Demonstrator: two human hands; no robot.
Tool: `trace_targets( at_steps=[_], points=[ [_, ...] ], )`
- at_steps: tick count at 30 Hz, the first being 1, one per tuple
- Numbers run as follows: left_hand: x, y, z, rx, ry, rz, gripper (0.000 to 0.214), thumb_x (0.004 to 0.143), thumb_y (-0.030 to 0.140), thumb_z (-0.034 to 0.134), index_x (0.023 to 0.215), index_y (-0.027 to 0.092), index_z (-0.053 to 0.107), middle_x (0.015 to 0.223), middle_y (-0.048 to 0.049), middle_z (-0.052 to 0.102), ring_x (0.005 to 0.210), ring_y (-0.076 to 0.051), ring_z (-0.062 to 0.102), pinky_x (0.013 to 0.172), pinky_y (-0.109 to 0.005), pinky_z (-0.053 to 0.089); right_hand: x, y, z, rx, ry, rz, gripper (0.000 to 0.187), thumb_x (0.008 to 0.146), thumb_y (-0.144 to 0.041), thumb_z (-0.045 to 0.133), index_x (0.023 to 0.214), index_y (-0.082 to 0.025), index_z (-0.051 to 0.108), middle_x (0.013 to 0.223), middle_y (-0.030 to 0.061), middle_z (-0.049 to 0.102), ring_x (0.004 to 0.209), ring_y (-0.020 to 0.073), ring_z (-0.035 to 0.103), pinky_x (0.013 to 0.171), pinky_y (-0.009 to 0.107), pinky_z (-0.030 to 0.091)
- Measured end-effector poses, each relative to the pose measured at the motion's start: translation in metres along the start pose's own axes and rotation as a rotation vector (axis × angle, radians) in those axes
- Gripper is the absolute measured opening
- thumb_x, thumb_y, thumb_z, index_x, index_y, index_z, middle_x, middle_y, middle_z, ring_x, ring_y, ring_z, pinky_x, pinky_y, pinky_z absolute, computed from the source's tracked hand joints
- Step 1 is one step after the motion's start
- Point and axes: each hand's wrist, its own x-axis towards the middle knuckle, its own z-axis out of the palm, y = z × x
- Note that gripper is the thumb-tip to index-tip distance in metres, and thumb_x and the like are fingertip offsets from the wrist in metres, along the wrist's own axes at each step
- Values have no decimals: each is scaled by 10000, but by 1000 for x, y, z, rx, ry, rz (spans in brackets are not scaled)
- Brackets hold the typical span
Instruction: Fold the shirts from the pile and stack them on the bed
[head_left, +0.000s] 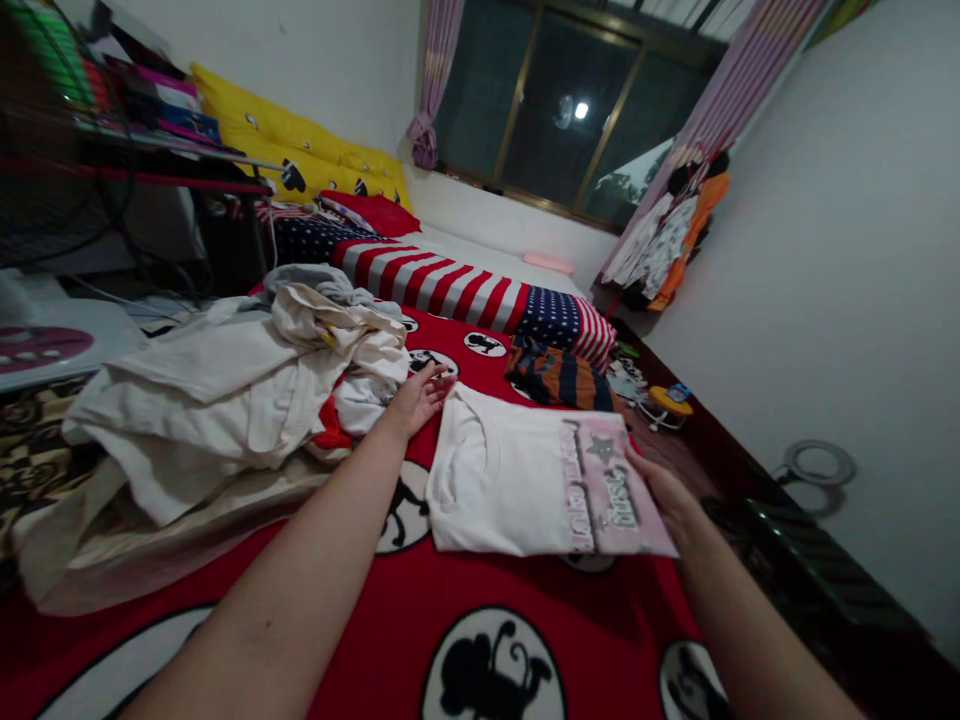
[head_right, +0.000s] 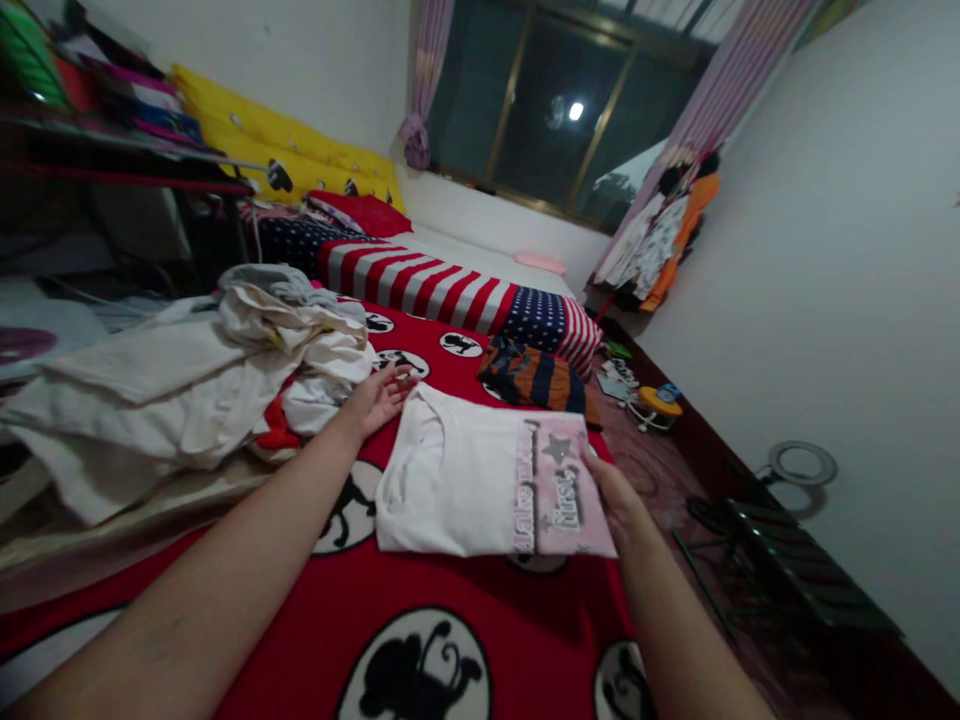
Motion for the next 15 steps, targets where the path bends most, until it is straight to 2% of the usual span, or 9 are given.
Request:
trace_targets(
  at_steps=[1,3,4,6,8,10,11,13,15],
  points=[
    [-1,1,1,16,29,20,280,851,409,582,925,144,635,890,-99,677,794,-186,660,736,-320,530,-4,20,2,110,29,130,473,797,-549,523,901,-121,695,804,191,721,699,291,692,620,435,534],
    [-2,6,7,60,69,81,240,787,371,642,891,155,635,842,-73,684,768,-170,660,729,-295,519,-8,46,0,248,159,242,433,694,-474,634,969,-142,675,909,176,722,792,291,694,681,438,549],
    [-3,9,13,77,87,119,230,755,342,668,895,162,638,847,-59,689,783,-162,657,742,-282,511,-7,50,-2,280,228,231,448,664,-441,651,1003,-148,663,972,169,715,859,289,687,736,441,549],
    [-7,12,32,167,83,234,228,719,286,686,914,171,654,887,-42,700,851,-160,651,799,-272,495,-4,39,-3,292,305,110,478,665,-404,638,1060,-136,644,1073,167,691,981,281,658,856,441,519],
    [-17,5,60,383,-19,397,202,745,249,643,927,171,683,935,-54,712,924,-185,647,868,-302,482,-1,11,6,294,272,-42,484,723,-383,591,1116,-102,625,1131,181,669,1048,266,635,939,425,477],
    [-32,-15,88,709,-205,548,224,799,214,554,955,168,708,995,-86,717,981,-224,644,921,-355,472,-1,-23,28,264,175,-180,477,793,-342,522,1198,-101,594,1215,173,637,1118,241,604,972,393,458],
    [-41,-28,98,864,-293,576,269,815,186,510,994,175,711,1042,-95,712,1020,-236,636,944,-371,463,-4,-37,42,207,140,-237,462,817,-313,491,1218,-107,590,1248,161,623,1160,227,578,1001,379,435],
    [-58,-56,107,1188,-420,551,368,824,153,463,1122,173,678,1186,-122,664,1122,-257,595,1010,-399,418,-11,-52,70,36,60,-299,458,861,-258,428,1279,-124,557,1326,138,576,1239,201,516,1058,365,373],
    [-70,-77,101,1464,-462,517,444,850,204,461,1273,172,589,1367,-139,540,1300,-299,451,1108,-479,281,-19,-50,90,-183,-49,-333,470,908,-268,388,1336,-114,511,1393,142,516,1302,214,449,1101,407,301]
  ],
)
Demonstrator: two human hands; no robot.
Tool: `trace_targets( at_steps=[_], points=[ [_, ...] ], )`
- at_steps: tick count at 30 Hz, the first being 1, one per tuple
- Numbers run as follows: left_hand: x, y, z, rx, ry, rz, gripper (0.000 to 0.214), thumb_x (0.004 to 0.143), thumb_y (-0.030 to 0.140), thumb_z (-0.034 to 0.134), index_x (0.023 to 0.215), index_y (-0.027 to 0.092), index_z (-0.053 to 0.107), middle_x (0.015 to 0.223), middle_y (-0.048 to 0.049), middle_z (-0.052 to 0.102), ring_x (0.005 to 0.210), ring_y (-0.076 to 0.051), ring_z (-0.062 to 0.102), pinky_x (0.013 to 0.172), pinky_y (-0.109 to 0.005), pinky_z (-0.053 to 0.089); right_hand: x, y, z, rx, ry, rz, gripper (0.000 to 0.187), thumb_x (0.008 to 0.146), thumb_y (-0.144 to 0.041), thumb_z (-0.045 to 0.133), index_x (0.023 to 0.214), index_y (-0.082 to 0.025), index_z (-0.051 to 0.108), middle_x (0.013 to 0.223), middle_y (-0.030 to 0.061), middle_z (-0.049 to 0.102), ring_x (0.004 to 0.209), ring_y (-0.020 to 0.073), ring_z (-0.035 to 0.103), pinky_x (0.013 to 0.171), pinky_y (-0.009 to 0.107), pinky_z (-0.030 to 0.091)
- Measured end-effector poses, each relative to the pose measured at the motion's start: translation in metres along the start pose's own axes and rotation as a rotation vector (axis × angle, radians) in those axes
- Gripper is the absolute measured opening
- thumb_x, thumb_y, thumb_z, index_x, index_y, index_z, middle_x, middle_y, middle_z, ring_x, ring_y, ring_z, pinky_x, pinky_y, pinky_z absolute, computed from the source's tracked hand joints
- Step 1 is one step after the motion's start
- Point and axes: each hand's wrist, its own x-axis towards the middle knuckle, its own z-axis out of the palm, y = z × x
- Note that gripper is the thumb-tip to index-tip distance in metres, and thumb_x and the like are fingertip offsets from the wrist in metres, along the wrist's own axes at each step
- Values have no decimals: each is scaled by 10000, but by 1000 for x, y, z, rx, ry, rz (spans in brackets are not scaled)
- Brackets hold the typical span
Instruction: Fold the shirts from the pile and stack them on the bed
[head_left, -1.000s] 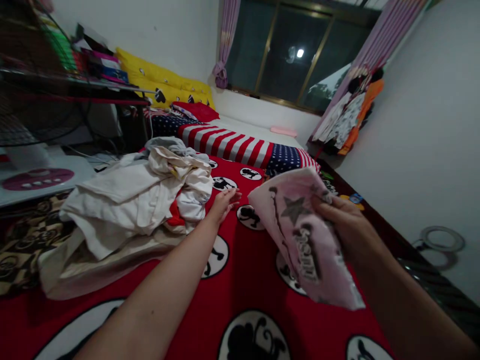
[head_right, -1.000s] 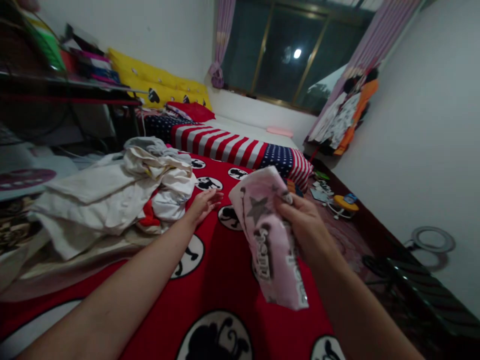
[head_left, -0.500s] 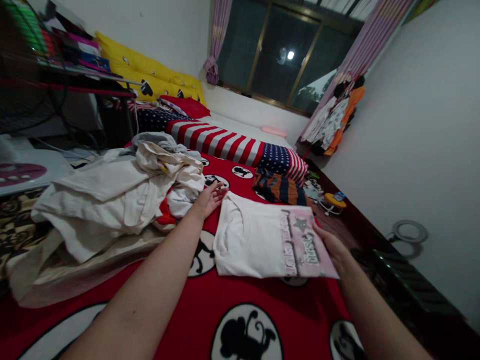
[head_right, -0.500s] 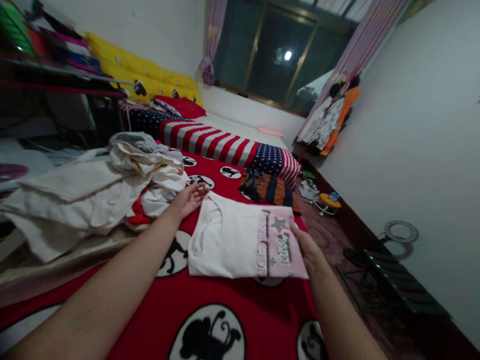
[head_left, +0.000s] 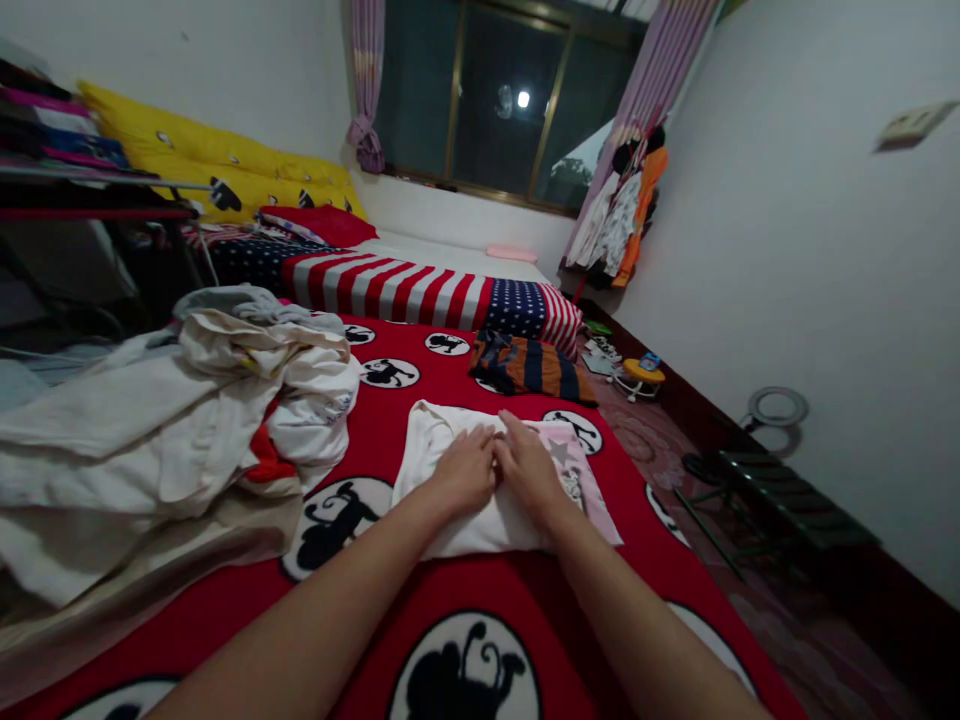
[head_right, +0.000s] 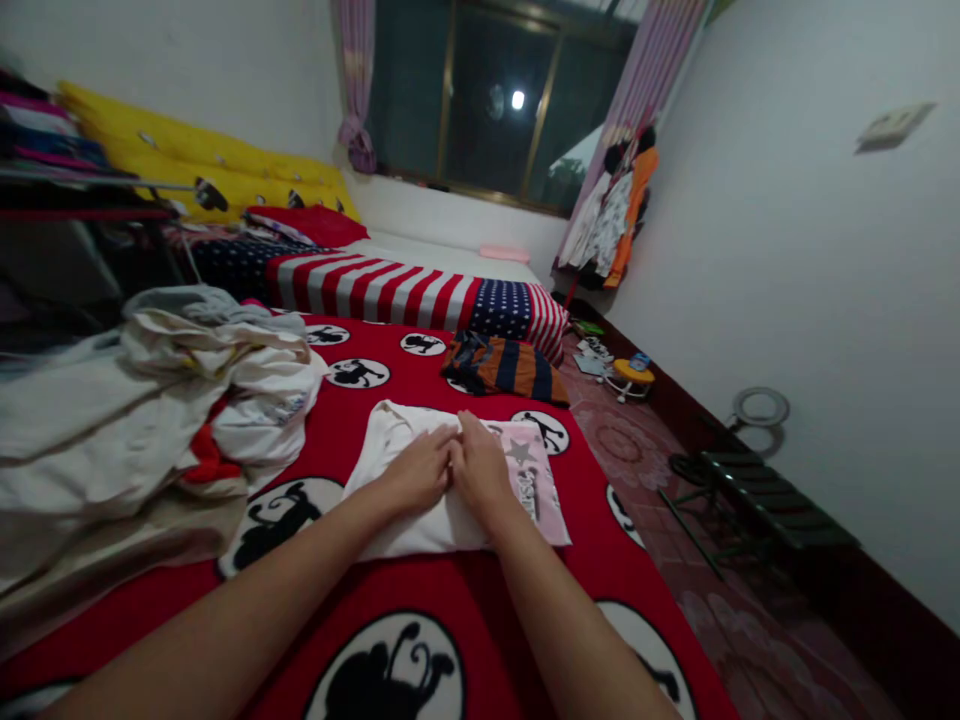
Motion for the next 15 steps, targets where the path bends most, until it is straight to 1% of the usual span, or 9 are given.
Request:
trace_targets(
  at_steps=[2,3,5,8,11,13,15],
  points=[
    [-11,-6,9,161,-60,-24,512,878,340,480,1366,187,502,1480,-136,402,1399,-327,292,1143,-532,153,-12,12,9,-189,-99,-13,504,948,-360,368,1376,-114,471,1450,151,445,1363,250,361,1122,466,229],
    [-15,-10,9,208,-72,-35,549,883,419,479,1387,201,477,1508,-130,354,1418,-330,242,1147,-539,118,-17,21,10,-266,-120,-10,533,954,-413,363,1391,-123,455,1473,150,413,1384,264,319,1125,484,204],
    [-17,-15,7,251,-83,-62,595,880,532,454,1392,230,470,1528,-116,316,1430,-319,214,1151,-524,104,-26,39,5,-377,-115,23,564,951,-473,360,1410,-155,436,1504,135,368,1404,271,272,1123,487,193],
    [-15,-14,4,262,-85,-93,589,879,565,436,1385,267,475,1530,-92,319,1432,-302,215,1154,-507,98,-31,56,-5,-481,-78,107,568,947,-491,346,1425,-191,415,1515,108,356,1407,274,261,1114,497,202],
    [-12,-13,3,240,-102,-106,612,865,586,446,1386,265,476,1532,-95,313,1433,-304,211,1154,-504,97,-32,60,-8,-525,-70,197,605,942,-536,299,1443,-207,386,1515,99,357,1406,292,253,1089,548,231],
    [-11,-19,-2,231,-101,-126,630,855,608,450,1381,262,481,1531,-105,315,1433,-314,206,1148,-516,99,-31,60,-7,-529,-80,221,621,938,-555,274,1447,-214,379,1516,94,356,1407,295,245,1069,569,259],
    [-10,-32,-12,238,-81,-168,618,846,603,477,1364,268,495,1525,-114,328,1427,-336,211,1134,-542,110,-31,62,-5,-532,-85,222,619,938,-551,267,1446,-215,381,1519,86,351,1405,291,245,1058,566,286]
  ],
)
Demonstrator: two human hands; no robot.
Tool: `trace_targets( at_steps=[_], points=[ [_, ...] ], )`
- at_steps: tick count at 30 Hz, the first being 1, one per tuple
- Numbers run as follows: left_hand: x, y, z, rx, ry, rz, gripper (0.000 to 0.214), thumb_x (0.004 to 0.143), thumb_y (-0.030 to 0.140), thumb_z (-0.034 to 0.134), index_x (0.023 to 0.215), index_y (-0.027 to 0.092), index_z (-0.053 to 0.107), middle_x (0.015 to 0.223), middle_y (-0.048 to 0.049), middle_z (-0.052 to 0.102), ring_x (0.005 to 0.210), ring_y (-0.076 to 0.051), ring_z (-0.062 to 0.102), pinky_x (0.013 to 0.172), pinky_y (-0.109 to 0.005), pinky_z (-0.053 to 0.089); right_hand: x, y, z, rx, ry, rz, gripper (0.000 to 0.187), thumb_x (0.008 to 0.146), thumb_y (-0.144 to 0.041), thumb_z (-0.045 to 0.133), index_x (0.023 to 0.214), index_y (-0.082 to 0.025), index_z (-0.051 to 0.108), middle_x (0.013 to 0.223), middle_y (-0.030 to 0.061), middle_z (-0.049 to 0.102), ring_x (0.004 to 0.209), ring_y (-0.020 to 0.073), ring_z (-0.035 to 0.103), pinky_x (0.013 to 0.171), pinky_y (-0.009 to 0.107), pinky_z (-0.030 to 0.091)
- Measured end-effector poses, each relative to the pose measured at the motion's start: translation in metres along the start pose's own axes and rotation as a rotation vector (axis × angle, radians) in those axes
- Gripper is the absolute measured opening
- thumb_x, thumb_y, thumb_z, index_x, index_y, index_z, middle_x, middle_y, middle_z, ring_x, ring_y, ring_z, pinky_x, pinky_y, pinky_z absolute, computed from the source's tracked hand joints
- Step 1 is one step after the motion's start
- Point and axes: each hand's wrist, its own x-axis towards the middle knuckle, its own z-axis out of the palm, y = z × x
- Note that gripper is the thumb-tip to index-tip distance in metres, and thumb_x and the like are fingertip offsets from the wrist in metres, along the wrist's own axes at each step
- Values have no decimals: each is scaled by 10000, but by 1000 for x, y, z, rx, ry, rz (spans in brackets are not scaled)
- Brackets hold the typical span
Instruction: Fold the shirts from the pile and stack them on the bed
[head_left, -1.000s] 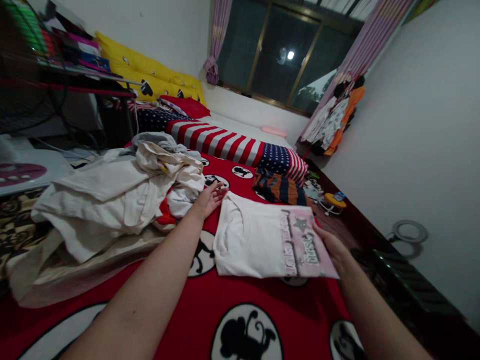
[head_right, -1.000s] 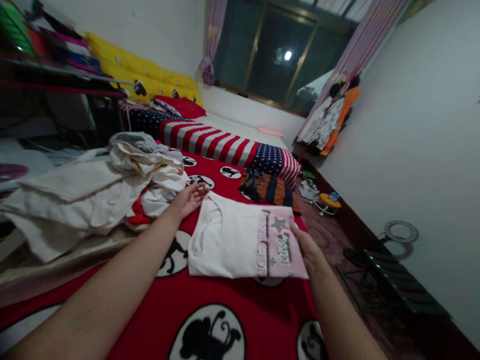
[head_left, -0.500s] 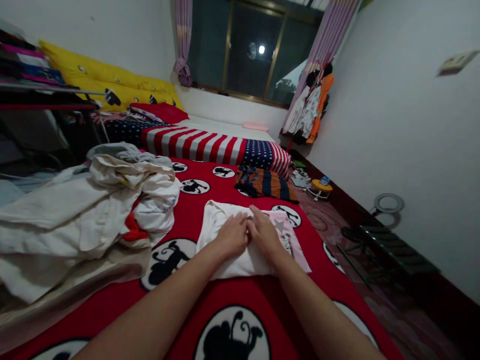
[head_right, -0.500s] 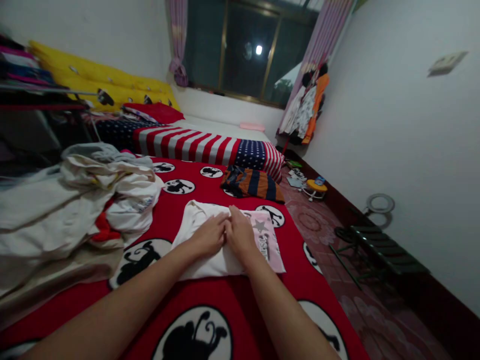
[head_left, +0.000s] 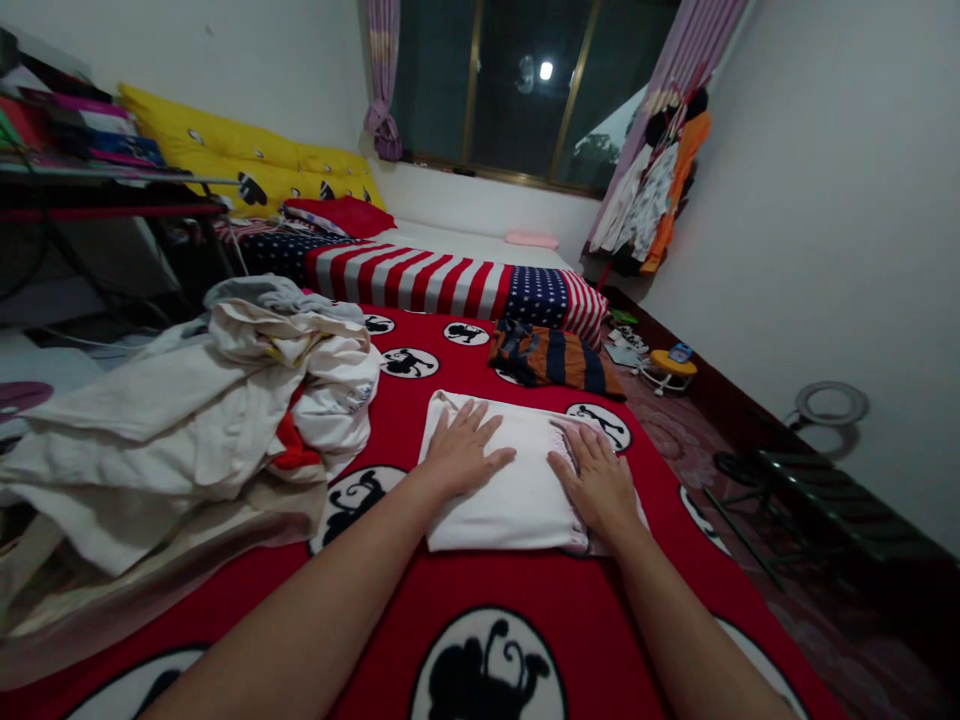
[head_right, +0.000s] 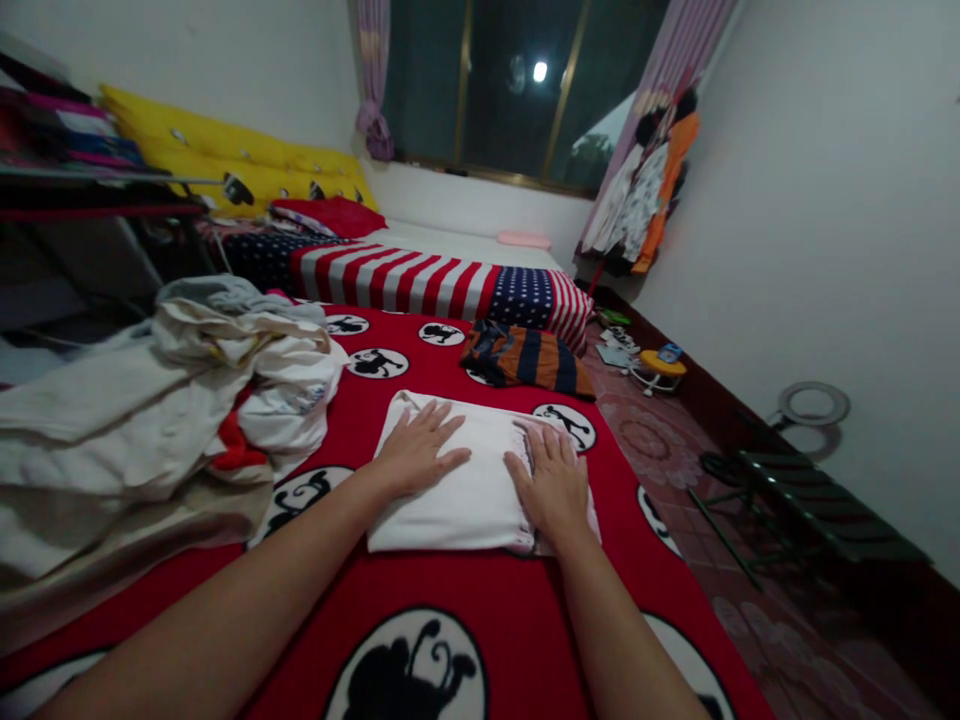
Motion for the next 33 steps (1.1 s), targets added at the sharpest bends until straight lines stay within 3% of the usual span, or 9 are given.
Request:
trace_targets(
  at_steps=[4,8,11,14,20,26,29,31,33],
  points=[
    [6,-39,-21,0,174,-200,534,826,458,579,1304,222,547,1454,-170,425,1366,-373,320,1078,-545,241,1,3,4,-15,16,-3,602,942,-527,272,1451,-220,372,1524,68,344,1392,291,267,1048,555,316],
    [12,-65,-35,-207,418,-332,386,782,345,631,1126,174,670,1080,-179,668,1091,-347,571,971,-442,386,2,4,4,-22,33,-10,589,949,-512,257,1446,-221,382,1515,57,363,1390,286,274,1045,534,329],
    [16,-72,-37,-364,447,-357,330,670,358,734,965,210,731,796,-102,700,872,-311,632,862,-394,437,1,4,4,-13,53,-20,573,950,-506,272,1434,-230,402,1496,62,392,1388,272,280,1051,499,329],
    [16,-77,-38,-398,413,-325,419,535,325,817,938,236,743,652,-32,665,714,-257,626,746,-329,456,1,5,5,7,73,-29,559,948,-499,294,1425,-235,414,1486,69,406,1384,267,287,1052,486,330],
    [9,-76,-39,-230,477,-369,301,583,206,742,878,269,741,683,-34,678,783,-267,629,712,-305,436,2,6,7,17,78,-42,551,950,-479,304,1421,-220,427,1480,79,416,1381,272,297,1062,487,331],
    [17,-82,-37,-328,368,-392,368,606,393,778,927,219,735,711,-57,683,700,-247,626,676,-313,457,2,3,4,-8,70,-30,556,954,-474,297,1422,-204,424,1482,73,416,1383,265,299,1066,462,332],
    [18,-70,-39,-329,473,-263,415,674,323,742,1070,210,693,917,-83,688,825,-244,628,791,-333,470,1,2,2,-13,67,-24,547,954,-464,299,1417,-205,432,1476,72,425,1383,263,299,1069,458,325],
    [17,-54,-42,-279,558,-116,247,745,249,672,986,212,712,996,-85,666,950,-244,604,913,-345,434,1,1,1,-10,62,-19,548,955,-467,296,1417,-205,432,1479,72,421,1383,268,297,1067,463,324],
    [16,-38,-43,-263,547,24,172,833,259,580,921,211,720,1006,-82,662,1010,-233,589,967,-337,406,1,1,1,-3,59,-20,553,955,-470,292,1418,-202,430,1482,74,415,1382,273,297,1065,467,322]
  ],
)
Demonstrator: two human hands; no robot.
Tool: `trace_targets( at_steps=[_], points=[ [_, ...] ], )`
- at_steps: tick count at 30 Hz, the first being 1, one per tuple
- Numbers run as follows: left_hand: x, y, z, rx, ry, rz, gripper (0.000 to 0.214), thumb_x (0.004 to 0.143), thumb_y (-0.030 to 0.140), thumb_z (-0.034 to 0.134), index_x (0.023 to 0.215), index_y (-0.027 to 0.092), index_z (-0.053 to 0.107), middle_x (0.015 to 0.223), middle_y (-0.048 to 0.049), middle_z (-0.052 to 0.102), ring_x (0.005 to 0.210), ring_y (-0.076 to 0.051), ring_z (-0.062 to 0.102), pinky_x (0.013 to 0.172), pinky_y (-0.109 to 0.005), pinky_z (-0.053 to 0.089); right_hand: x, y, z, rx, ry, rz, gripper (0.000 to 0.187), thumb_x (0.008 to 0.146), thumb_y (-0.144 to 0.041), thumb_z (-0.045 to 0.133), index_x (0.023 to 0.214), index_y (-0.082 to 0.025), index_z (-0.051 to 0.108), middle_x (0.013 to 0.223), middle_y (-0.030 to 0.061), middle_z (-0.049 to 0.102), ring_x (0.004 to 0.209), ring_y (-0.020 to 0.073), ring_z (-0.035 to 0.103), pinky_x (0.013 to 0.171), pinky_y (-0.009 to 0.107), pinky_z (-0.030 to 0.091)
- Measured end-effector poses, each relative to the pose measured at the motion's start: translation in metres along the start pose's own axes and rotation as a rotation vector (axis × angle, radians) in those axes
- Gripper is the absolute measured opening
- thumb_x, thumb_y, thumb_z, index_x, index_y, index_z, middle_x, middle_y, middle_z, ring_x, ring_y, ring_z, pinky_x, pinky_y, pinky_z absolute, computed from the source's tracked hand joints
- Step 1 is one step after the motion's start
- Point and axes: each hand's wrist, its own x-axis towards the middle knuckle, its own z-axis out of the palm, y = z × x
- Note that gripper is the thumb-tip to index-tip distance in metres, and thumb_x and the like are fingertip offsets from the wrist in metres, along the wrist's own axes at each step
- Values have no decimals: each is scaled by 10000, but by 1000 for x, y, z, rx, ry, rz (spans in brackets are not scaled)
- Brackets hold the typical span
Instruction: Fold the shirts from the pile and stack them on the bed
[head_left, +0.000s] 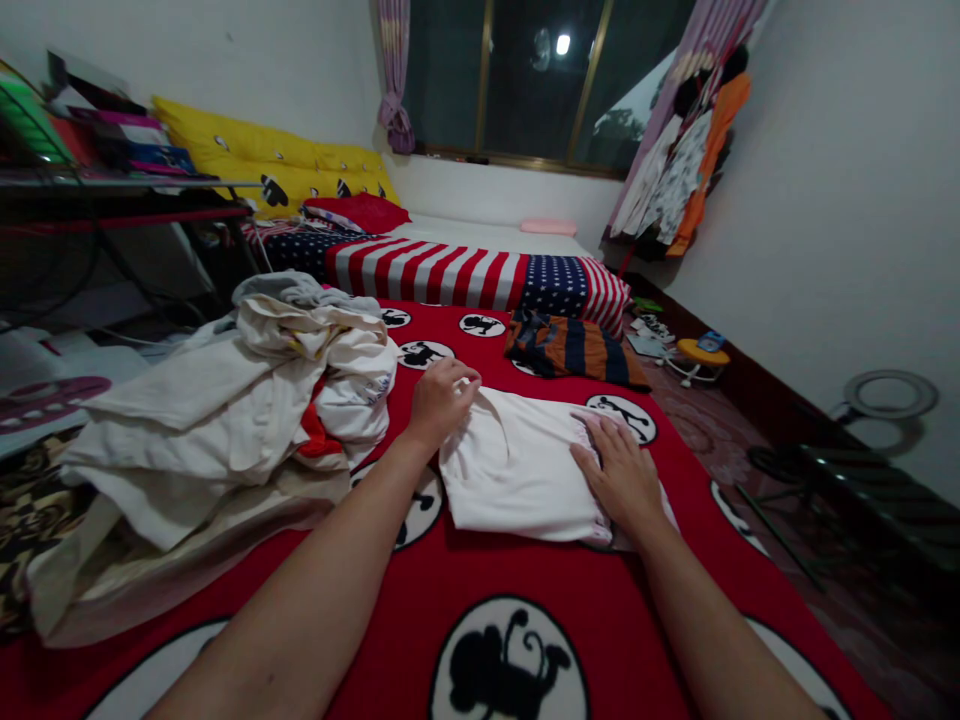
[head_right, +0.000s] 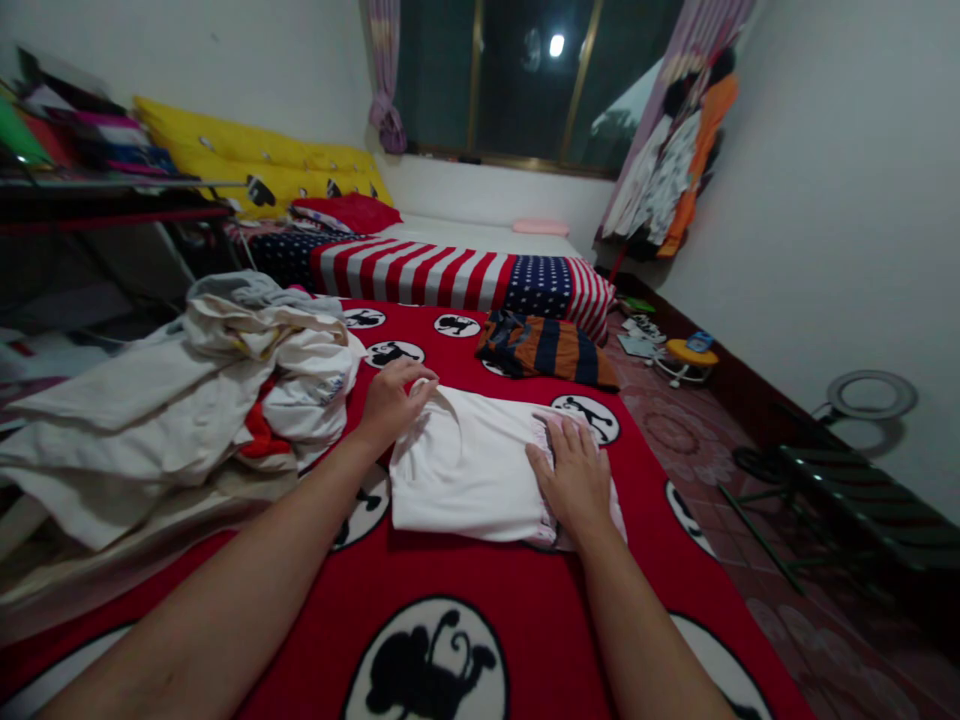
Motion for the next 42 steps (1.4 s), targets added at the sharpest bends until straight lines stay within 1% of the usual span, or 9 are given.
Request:
trace_targets(
  at_steps=[6,9,13,18,24,30,34,37,42],
  points=[
    [-13,1,20,202,-547,87,572,858,529,535,1350,239,511,1458,-117,439,1372,-329,333,1126,-487,198,0,2,4,53,20,-24,540,952,-468,309,1402,-204,445,1471,89,426,1372,281,313,1069,484,311],
    [-19,-10,25,337,-642,61,667,891,585,439,1441,212,385,1538,-139,289,1429,-339,202,1136,-538,137,0,2,2,114,36,22,550,937,-471,365,1388,-168,451,1484,121,399,1365,282,335,1064,461,327],
    [-18,-18,25,255,-420,36,591,903,475,491,1400,158,442,1517,-164,324,1415,-293,262,1135,-447,244,-1,10,-9,73,101,206,680,910,-496,417,1404,-30,387,1483,225,354,1332,321,383,1031,449,364],
    [-8,-31,21,115,-10,-227,363,859,217,535,1188,88,617,1218,-165,613,1154,-244,565,1019,-375,427,-1,30,-19,-34,-32,287,733,838,-679,396,1150,-68,654,1406,267,431,1246,424,452,962,538,387],
    [-8,-34,19,87,6,-245,301,809,160,577,1093,123,669,1093,-116,664,1032,-231,615,944,-354,478,-2,26,-23,127,34,269,537,798,-528,563,1131,-109,616,1246,188,590,1104,321,583,848,378,464],
    [-10,-34,22,55,21,-245,299,800,144,584,1086,132,670,1093,-111,658,1029,-235,608,944,-365,473,-9,21,-33,244,-13,298,578,790,-498,548,1248,-148,505,932,151,694,882,331,661,725,390,466],
    [-10,-34,22,23,43,-252,297,798,126,581,1083,138,665,1082,-106,659,1031,-230,607,947,-364,472,-5,31,-39,760,-40,222,618,746,-444,606,1283,-164,481,1088,124,680,973,290,653,789,376,494],
    [-10,-33,23,4,56,-258,293,802,122,578,1082,136,663,1078,-109,662,1017,-232,610,942,-370,473,11,28,-63,1173,-112,303,629,689,-409,695,1244,-174,517,1123,104,681,932,259,673,738,339,526],
    [-10,-33,24,-11,58,-275,318,812,127,572,1120,114,648,1120,-134,649,1055,-258,593,963,-399,456,64,-13,-130,1354,-133,240,530,596,-288,777,1093,-182,623,899,33,730,655,161,664,587,248,510]
  ],
)
